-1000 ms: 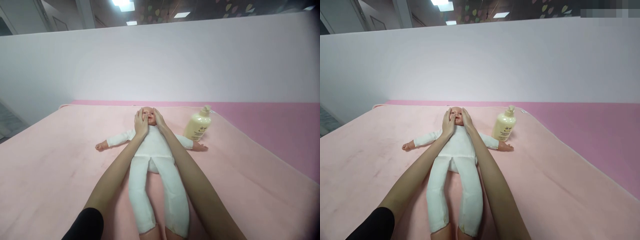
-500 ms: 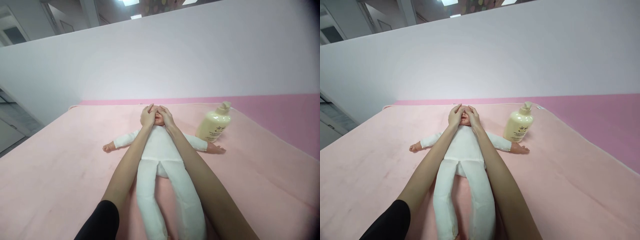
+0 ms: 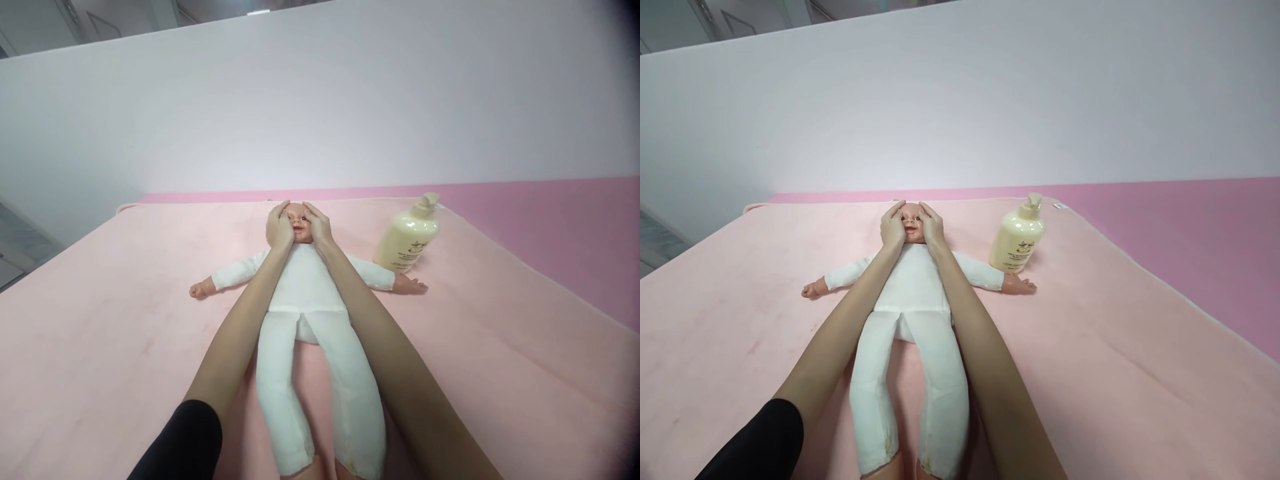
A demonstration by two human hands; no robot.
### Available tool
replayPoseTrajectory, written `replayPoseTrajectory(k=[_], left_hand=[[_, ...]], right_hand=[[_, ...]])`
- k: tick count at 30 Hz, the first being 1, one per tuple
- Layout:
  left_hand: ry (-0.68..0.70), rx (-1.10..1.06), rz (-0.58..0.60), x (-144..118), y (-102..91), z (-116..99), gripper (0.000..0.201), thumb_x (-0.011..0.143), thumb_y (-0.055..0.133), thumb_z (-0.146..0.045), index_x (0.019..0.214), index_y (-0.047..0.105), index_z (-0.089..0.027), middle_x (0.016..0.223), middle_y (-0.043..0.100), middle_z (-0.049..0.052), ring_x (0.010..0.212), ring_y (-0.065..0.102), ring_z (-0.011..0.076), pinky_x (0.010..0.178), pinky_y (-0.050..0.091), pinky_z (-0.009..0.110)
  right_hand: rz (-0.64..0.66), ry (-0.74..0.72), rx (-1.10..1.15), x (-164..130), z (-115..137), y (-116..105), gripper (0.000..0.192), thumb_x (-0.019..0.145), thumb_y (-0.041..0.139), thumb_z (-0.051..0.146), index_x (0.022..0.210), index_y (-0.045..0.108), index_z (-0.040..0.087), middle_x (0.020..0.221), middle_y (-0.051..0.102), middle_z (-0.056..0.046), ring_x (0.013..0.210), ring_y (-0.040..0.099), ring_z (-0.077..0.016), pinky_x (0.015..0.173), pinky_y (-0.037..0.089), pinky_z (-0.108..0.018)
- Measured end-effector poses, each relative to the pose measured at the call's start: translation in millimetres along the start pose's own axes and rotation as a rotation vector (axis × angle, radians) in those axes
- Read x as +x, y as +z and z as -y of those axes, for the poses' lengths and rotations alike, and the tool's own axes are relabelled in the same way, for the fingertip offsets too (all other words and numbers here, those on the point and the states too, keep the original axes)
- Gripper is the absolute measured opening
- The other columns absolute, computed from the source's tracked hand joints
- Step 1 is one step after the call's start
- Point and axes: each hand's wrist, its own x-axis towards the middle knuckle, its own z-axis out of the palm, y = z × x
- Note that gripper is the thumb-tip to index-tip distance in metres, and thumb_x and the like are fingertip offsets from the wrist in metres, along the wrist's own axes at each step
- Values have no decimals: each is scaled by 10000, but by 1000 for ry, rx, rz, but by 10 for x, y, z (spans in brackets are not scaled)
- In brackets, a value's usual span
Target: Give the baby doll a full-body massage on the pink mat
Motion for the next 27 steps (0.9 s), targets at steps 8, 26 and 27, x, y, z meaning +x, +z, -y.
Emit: replayPoseTrajectory(k=[8,26,27], left_hand=[[59,-23,-35,29,17,116,460,840,334,-126,1133,677,-215,1271,631,16,1233,534,168,1059,400,281],[69,-26,-24,40,35,107,379,868,412,-187,1116,690,-253,1262,644,-3,1216,553,181,1057,407,317],[59,-31,-28,39,35,107,393,864,399,-173,1114,691,-253,1259,646,-6,1215,553,178,1054,409,312]], right_hand=[[21,26,4,-74,61,-12,412,752,470,166,1111,667,136,1303,608,-59,1253,500,-170,1121,340,-336],[-1,-6,-39,-37,17,-25,267,764,569,300,1003,646,210,1170,640,-35,1131,562,-170,1051,406,-342],[-6,-3,-38,-36,19,-23,266,767,549,282,1001,647,203,1180,640,-38,1135,560,-168,1056,402,-339]])
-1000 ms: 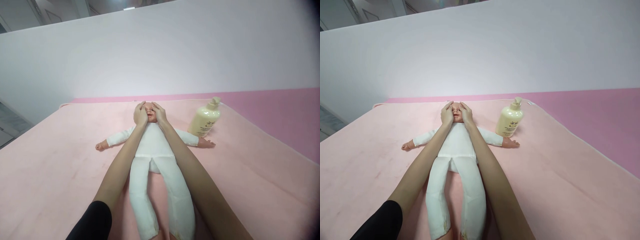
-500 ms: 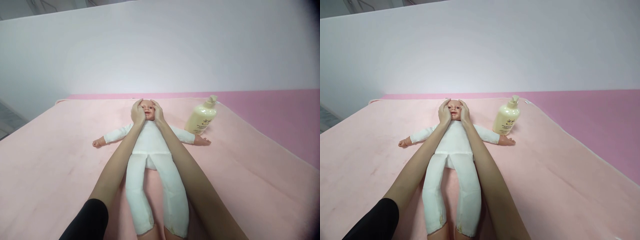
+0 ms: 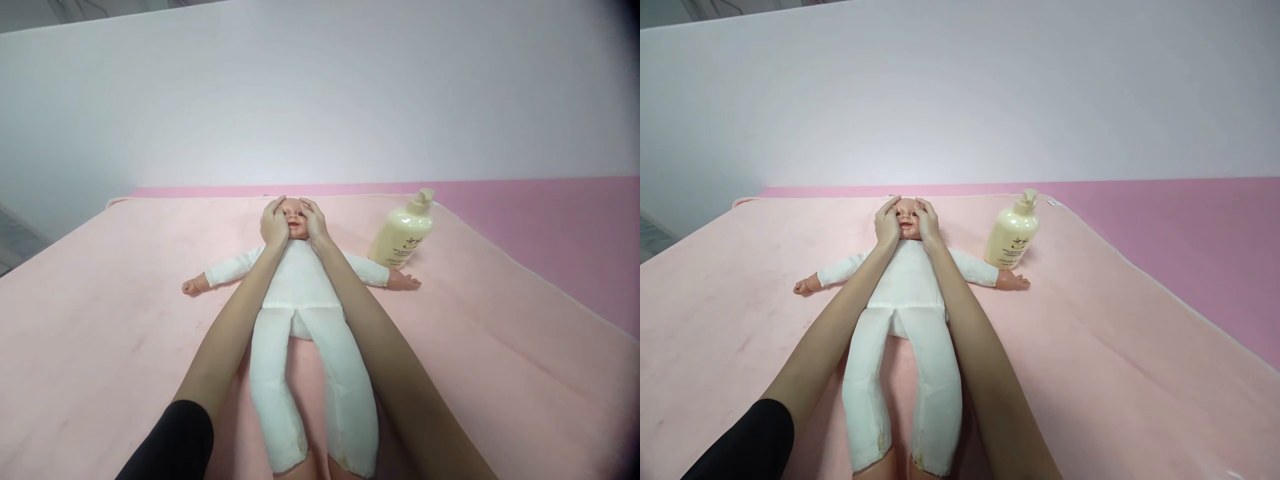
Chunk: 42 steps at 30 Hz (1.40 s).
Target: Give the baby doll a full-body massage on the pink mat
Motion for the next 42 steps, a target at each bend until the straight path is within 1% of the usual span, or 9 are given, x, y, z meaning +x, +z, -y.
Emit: replayPoseTrajectory(k=[3,6,11,18,26,30,34,39,42], left_hand=[[-21,-13,-6,-19,-6,-22,398,879,374,-178,1109,691,-247,1251,650,-1,1216,551,179,1054,404,309],[-1,-17,8,-48,-15,-58,332,909,428,-295,1118,681,-246,1252,650,16,1208,557,193,1064,395,323],[1,-8,33,-47,-12,-55,341,812,627,-328,1141,676,-257,1276,636,31,1230,548,218,1085,388,347],[-38,-67,25,25,16,40,321,810,619,-310,1117,702,-265,1288,631,23,1261,533,221,1102,384,365],[-58,-107,4,43,27,71,339,828,499,-241,1092,712,-249,1283,635,12,1266,530,178,1107,386,337],[-54,-177,-4,62,33,126,371,802,463,-189,1066,720,-231,1263,648,15,1266,530,172,1108,388,332],[-9,-355,79,56,-36,257,393,776,449,-144,1054,725,-174,1282,636,41,1257,541,170,1109,387,304],[38,-352,196,-58,-263,395,404,845,503,-305,1209,651,-212,1379,561,27,1354,439,212,1158,319,366],[87,-265,281,-158,-387,398,535,842,555,-424,1325,552,-193,1448,486,66,1383,396,228,1169,294,376]], right_hand=[[-8,12,16,1,-2,2,290,776,495,257,1012,652,195,1216,634,-39,1170,544,-168,1078,382,-346],[-6,1,29,-7,-14,-4,298,791,486,289,1021,657,206,1233,632,-30,1201,527,-172,1092,370,-362],[1,-24,5,-33,-40,-15,350,737,633,383,1045,645,218,1212,624,-40,1176,545,-186,1062,404,-356],[33,6,29,-23,-21,-35,371,677,710,359,1015,641,221,1152,628,-47,1142,567,-193,1024,434,-362],[16,45,6,-22,20,-33,310,737,626,335,1022,652,216,1134,654,-36,1106,585,-189,1024,436,-364],[14,55,57,-33,35,-31,305,767,571,253,1049,672,192,1226,643,-39,1179,554,-176,1073,398,-339],[0,135,134,-109,54,-79,362,796,534,212,1137,654,231,1325,596,4,1222,535,-142,1064,420,-315],[-2,309,160,-314,63,-187,382,808,576,252,1186,634,249,1183,681,-30,997,668,-183,863,567,-354],[44,224,98,-416,49,-248,398,826,593,405,1177,638,222,1219,663,-62,1081,644,-218,912,548,-378]])
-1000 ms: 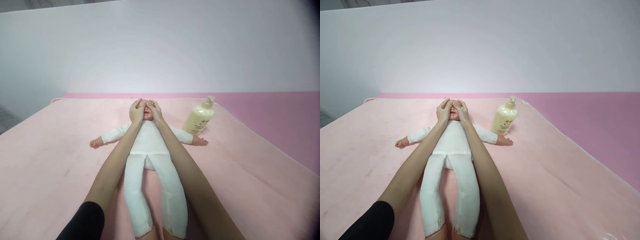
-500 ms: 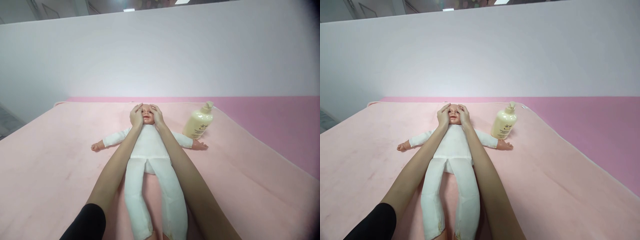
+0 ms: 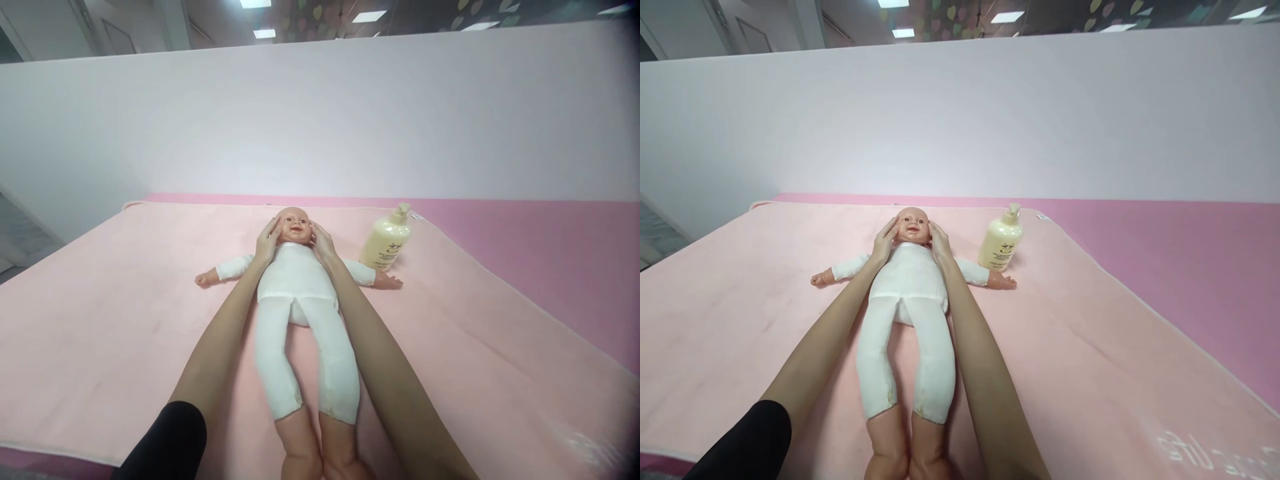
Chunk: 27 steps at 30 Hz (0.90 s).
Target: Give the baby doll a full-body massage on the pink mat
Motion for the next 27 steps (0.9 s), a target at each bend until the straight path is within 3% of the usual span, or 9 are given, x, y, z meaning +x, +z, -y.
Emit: replayPoseTrajectory(k=[5,8,13,19,27], left_hand=[[45,200,87,-68,-18,-34,823,716,710,-512,1424,413,-216,1527,360,92,1429,310,265,1185,258,389],[63,249,102,-46,-18,1,862,703,714,-540,1435,391,-219,1527,347,110,1429,304,280,1175,276,408],[111,287,117,-25,-32,60,814,766,640,-563,1449,365,-215,1522,352,111,1435,287,279,1173,278,427],[156,303,121,18,-49,95,783,803,583,-580,1449,364,-194,1506,378,124,1416,322,282,1175,273,444],[202,308,118,56,-89,179,789,838,454,-665,1432,392,-149,1504,382,149,1423,317,267,1192,238,428]], right_hand=[[124,-243,-275,-98,-33,-78,823,669,734,572,1345,517,157,1452,465,-114,1354,427,-257,1131,355,-367],[164,-263,-301,-123,-47,-94,977,574,801,574,1392,467,156,1459,453,-124,1349,432,-274,1127,369,-372],[185,-263,-282,-85,-72,-115,1044,535,828,548,1420,429,166,1444,475,-114,1317,473,-262,1106,399,-373],[189,-265,-317,-27,-78,-152,1061,574,760,627,1432,412,109,1483,411,-140,1360,416,-279,1138,346,-389],[203,-291,-319,34,-123,-190,950,653,705,637,1423,435,150,1468,440,-106,1338,449,-264,1123,364,-418]])
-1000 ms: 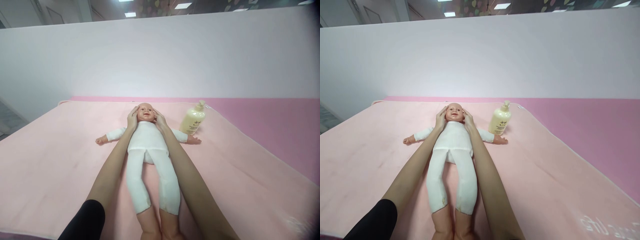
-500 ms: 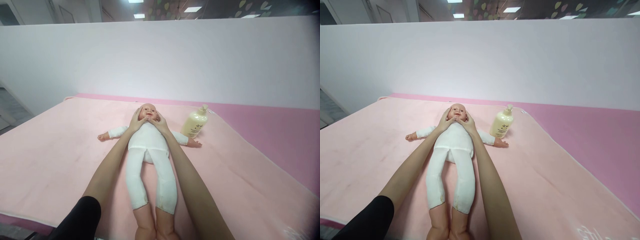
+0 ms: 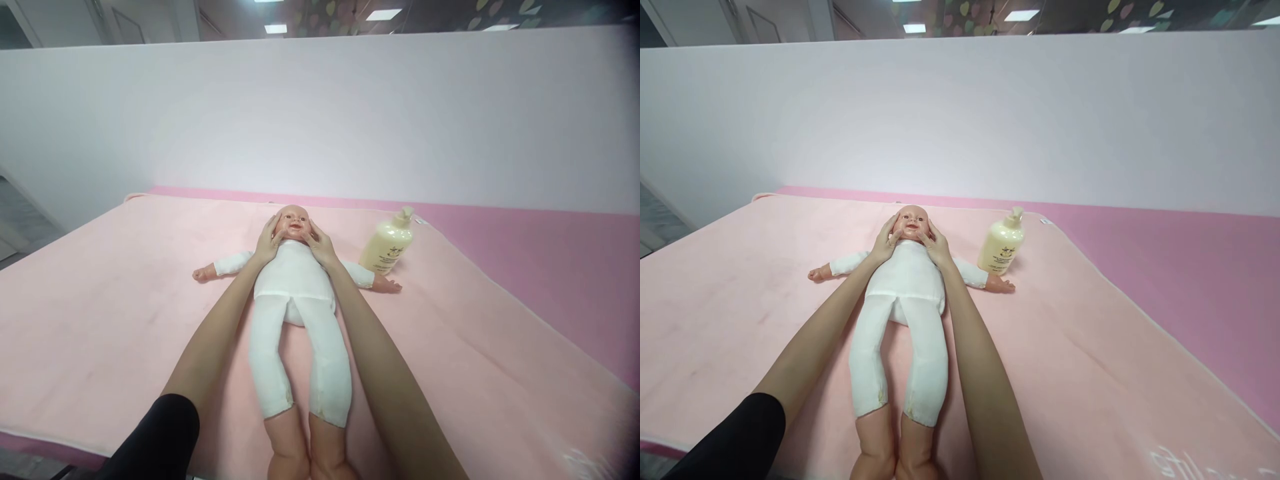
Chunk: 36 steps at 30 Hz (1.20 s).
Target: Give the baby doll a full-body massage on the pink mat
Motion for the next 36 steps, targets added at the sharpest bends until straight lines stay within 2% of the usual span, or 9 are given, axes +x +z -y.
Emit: replayPoseTrajectory(k=[6,10,15,18,26,29,32,34,36], left_hand=[[10,-53,-40,-2,9,-3,738,875,367,-669,1395,448,-152,1470,438,141,1393,375,247,1188,252,418],[2,-124,-74,-9,24,-71,692,924,235,-633,1374,471,-163,1430,485,135,1346,438,220,1157,311,405],[-23,-3,-22,-32,27,-143,879,732,611,-670,1431,389,-186,1468,411,154,1382,367,286,1148,310,428],[-66,-2,-2,-39,14,-147,934,704,670,-627,1455,353,-172,1476,381,167,1386,355,292,1135,330,415],[-18,30,12,4,-17,-93,803,824,466,-678,1445,379,-176,1456,431,147,1386,362,273,1178,253,430],[0,-9,-27,12,-12,-78,754,867,343,-694,1408,433,-176,1433,470,139,1353,414,251,1167,282,425],[-48,-111,-70,17,2,-79,741,902,221,-676,1362,482,-158,1386,516,148,1308,470,242,1131,346,428],[-62,-128,-58,15,13,-81,756,889,242,-692,1357,487,-151,1384,507,161,1313,463,255,1129,349,435],[-60,-75,-28,7,22,-75,802,819,419,-720,1398,439,-165,1433,439,165,1361,399,283,1151,317,442]], right_hand=[[-28,14,70,-38,60,7,830,683,688,635,1353,525,174,1431,494,-91,1324,465,-255,1117,374,-415],[-110,168,248,-59,105,26,759,814,468,697,1361,505,171,1418,502,-134,1245,548,-248,1022,476,-420],[-37,83,85,-93,166,70,999,584,798,567,1428,420,191,1464,447,-121,1324,465,-261,1092,417,-362],[4,62,65,-111,175,66,1078,518,840,543,1442,403,199,1473,435,-113,1324,463,-273,1099,414,-364],[-27,40,31,-32,56,12,1019,582,750,637,1429,429,169,1479,427,-117,1330,456,-269,1117,375,-399],[-33,17,14,-25,51,2,945,633,697,672,1392,483,151,1460,452,-117,1341,442,-267,1124,360,-403],[-48,59,58,-34,60,1,856,731,549,738,1355,528,154,1423,497,-124,1302,486,-278,1065,430,-438],[-45,68,53,-40,60,10,885,719,534,764,1379,502,175,1426,493,-124,1287,502,-281,1040,457,-430],[-34,40,5,-47,59,26,981,635,644,743,1426,435,200,1455,459,-122,1304,484,-280,1061,441,-399]])
